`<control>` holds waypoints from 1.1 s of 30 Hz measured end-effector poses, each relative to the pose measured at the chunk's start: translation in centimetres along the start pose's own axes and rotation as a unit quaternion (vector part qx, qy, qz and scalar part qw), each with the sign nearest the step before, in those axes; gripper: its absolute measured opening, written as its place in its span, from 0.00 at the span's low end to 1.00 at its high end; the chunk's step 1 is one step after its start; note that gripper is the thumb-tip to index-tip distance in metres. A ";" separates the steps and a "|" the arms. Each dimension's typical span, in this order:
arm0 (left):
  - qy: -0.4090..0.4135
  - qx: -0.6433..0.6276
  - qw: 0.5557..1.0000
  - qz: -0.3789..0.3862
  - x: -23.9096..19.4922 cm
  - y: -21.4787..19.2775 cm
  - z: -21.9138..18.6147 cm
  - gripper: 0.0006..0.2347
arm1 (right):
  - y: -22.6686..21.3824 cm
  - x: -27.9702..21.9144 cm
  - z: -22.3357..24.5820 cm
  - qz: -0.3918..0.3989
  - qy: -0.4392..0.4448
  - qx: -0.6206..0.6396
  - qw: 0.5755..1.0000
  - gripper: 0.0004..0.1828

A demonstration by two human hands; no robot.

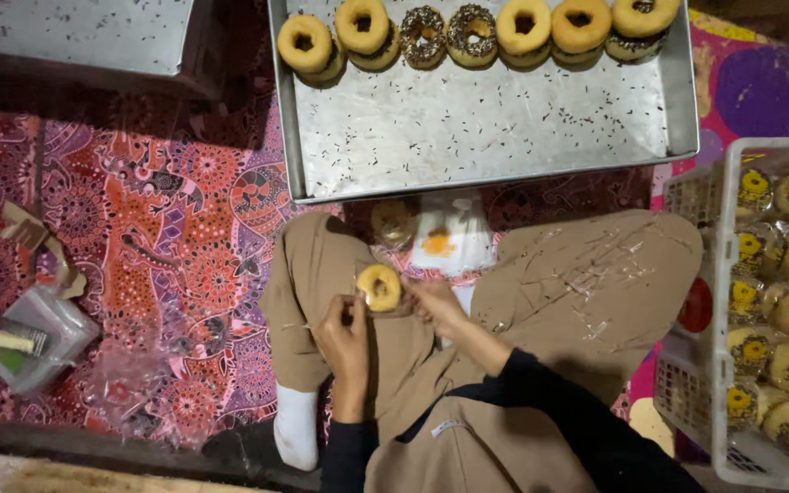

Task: The person sits on the floor and individually places donuts from a metal tray into clear plastic bags. They then place the packaged donuts into a white plastic crate.

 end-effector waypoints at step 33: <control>-0.061 -0.540 0.824 0.159 2.7 16.3 -10.9 0.27 | -2.1 -19.8 17.0 -0.184 -0.439 -0.634 0.609 0.17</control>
Point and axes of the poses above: each hand's wrist, its own x-axis towards the middle knuckle, its own y-axis out of the palm, z = x × y, the point moved 8 cm from there along x, towards the middle knuckle, and after that the axes turned 14 degrees about y, right-handed, at the moved point
